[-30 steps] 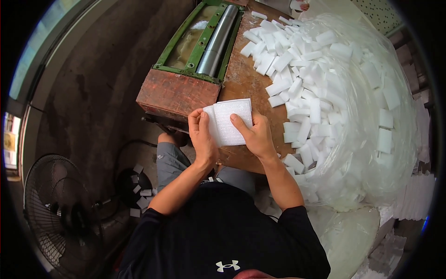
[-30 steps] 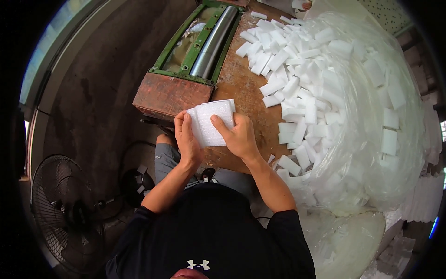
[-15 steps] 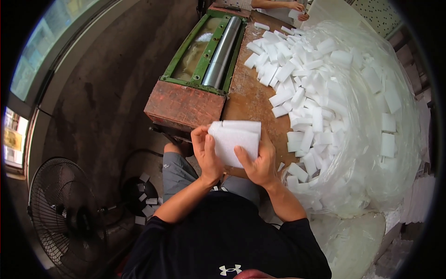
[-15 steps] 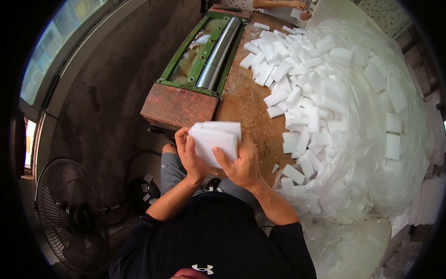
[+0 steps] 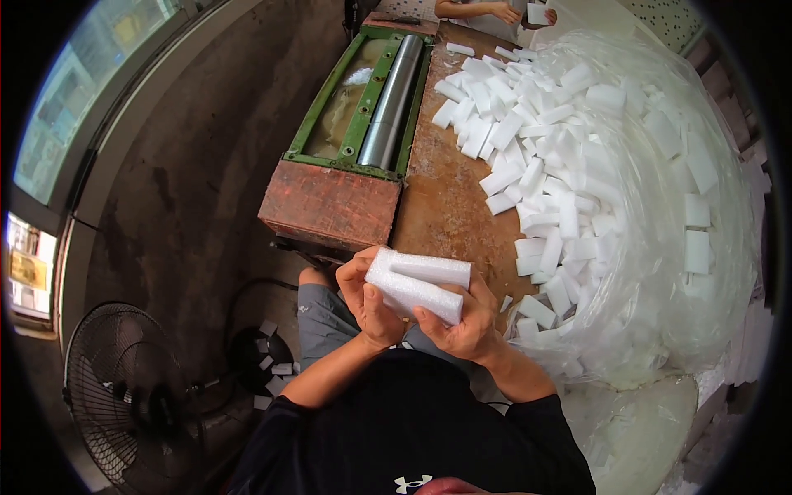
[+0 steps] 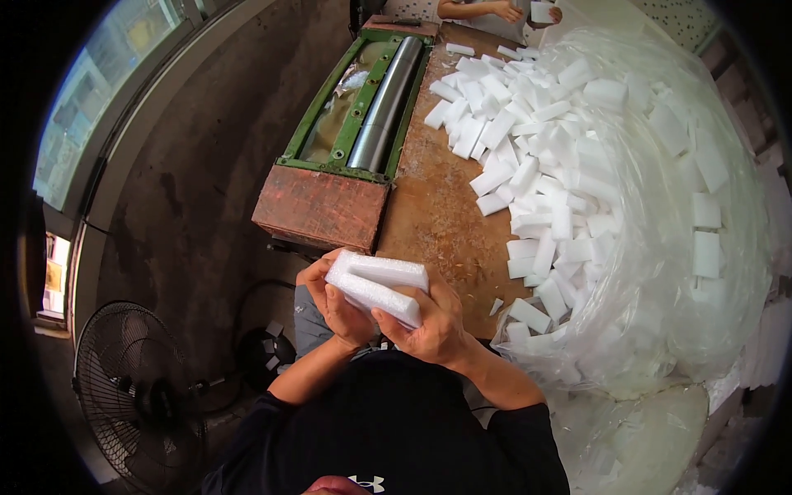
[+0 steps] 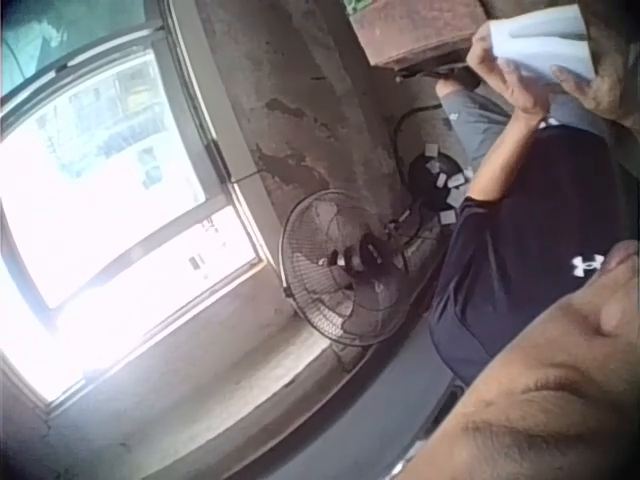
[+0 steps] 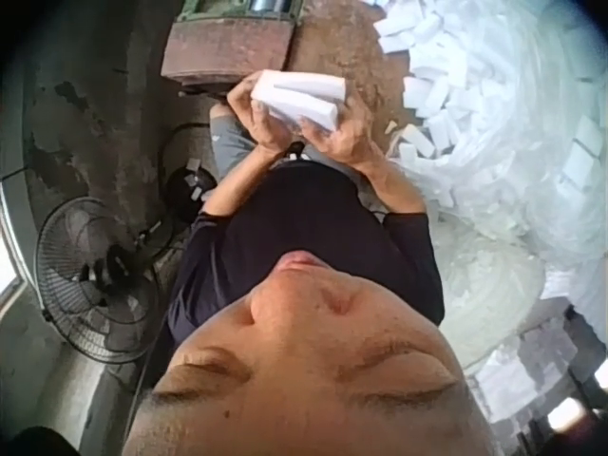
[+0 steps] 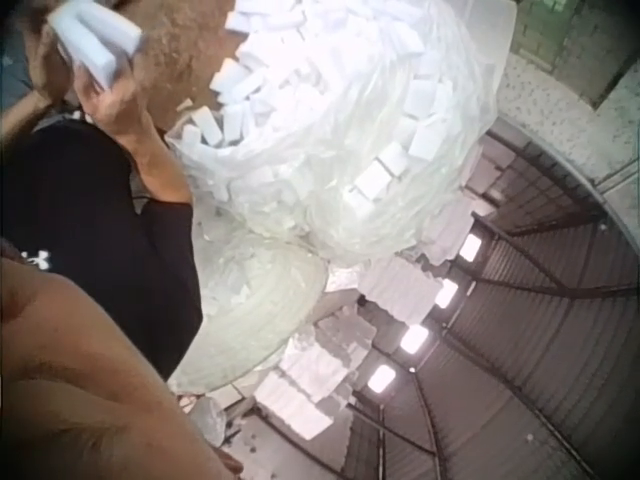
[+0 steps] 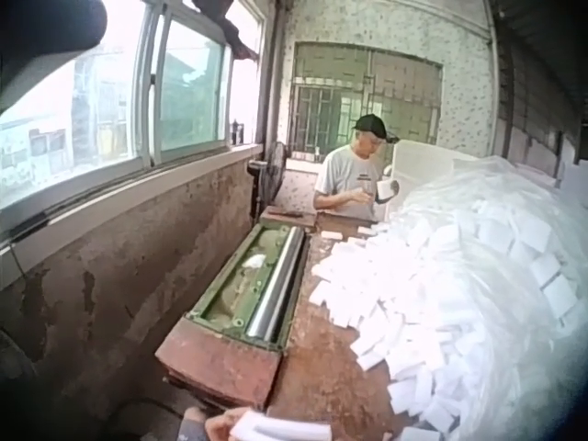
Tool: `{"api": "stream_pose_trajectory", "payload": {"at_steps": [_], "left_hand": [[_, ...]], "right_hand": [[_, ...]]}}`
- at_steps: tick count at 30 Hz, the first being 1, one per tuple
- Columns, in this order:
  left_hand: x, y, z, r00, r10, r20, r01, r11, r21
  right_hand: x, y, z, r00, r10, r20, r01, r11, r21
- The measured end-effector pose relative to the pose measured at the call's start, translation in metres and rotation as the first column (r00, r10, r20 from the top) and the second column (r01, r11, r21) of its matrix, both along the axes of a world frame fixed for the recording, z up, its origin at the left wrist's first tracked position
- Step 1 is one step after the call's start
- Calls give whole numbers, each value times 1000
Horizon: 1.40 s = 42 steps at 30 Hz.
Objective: Inspecting, counting, and organizing rectangular foam blocks at a manufacturing workstation.
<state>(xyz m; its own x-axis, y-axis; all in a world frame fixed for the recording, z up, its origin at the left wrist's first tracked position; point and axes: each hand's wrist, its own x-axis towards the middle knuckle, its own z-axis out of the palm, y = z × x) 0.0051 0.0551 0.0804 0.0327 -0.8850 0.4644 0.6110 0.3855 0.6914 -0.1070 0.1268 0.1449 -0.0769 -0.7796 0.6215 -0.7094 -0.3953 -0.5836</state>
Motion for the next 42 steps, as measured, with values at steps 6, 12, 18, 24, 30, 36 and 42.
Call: {"api": "stream_pose_trajectory", "payload": {"at_steps": [6, 12, 18, 24, 30, 36, 42], "left_hand": [[1, 1, 16, 925, -334, -182, 372, 895, 247], [5, 9, 17, 919, -387, -81, 395, 895, 208], [1, 16, 22, 952, -275, 131, 275, 961, 14], [-3, 11, 16, 948, -135, 287, 161, 985, -68], [-1, 8, 7, 877, -14, 480, 144, 961, -234], [2, 10, 11, 850, 31, 526, 144, 947, -288], [5, 14, 6, 852, 22, 523, 150, 947, -284]], "right_hand": [[-10, -4, -2, 935, 29, -352, -74, 991, -114], [-15, 1, -21, 939, -80, -335, -47, 934, -355], [-21, 5, -29, 934, -52, -354, -83, 931, -356], [-32, 14, 0, 989, 89, -115, -119, 949, -290], [-39, 1, 46, 998, 24, -58, -22, 999, 41], [-36, -5, 51, 982, 67, -175, -44, 990, 132], [-31, -6, 47, 975, 66, -211, -36, 989, 144]]}}
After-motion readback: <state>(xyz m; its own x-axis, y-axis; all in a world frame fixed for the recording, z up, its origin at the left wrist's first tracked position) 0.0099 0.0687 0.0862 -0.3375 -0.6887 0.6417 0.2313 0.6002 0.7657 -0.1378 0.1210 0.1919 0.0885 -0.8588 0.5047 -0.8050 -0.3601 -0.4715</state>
